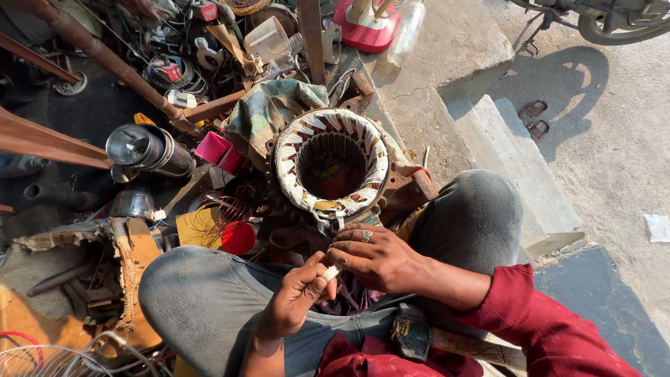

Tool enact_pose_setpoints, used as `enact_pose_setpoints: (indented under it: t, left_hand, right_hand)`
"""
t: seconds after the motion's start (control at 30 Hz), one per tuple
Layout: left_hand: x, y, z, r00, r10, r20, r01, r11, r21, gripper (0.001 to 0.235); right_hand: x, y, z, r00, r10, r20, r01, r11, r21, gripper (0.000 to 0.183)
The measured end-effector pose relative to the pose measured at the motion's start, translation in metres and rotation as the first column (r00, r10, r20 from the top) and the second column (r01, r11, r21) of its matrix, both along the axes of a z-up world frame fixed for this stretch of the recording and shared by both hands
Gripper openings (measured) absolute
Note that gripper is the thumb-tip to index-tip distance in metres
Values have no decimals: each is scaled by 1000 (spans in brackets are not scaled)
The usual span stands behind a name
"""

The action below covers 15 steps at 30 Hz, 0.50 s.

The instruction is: The person is repairing an electric motor stator by hand. They are wrapping and securing white insulating tape around the copper windings of the stator, which is resting on their lap. The person uses a hammer to gently tap the tape into place.

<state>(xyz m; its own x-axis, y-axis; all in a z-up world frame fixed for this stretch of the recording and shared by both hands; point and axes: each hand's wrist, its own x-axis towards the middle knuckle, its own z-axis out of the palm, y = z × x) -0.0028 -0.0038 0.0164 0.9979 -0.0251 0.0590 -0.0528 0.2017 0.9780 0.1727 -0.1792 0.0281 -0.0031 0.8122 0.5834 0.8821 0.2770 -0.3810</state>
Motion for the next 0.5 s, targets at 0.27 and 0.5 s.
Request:
enact_pose_setpoints:
  t: [0.27,0.5]
  left_hand:
    - [3,-10,-3,972,214,99,-218,975,31,42]
    - [6,-24,-20,991,132,14,-117,922,-370,44]
  right_hand:
    - [-48,-144,11,975,-165,145,159,71,-985,65]
    - [-67,-200,-20,965,-250,73,185,461,-868,60]
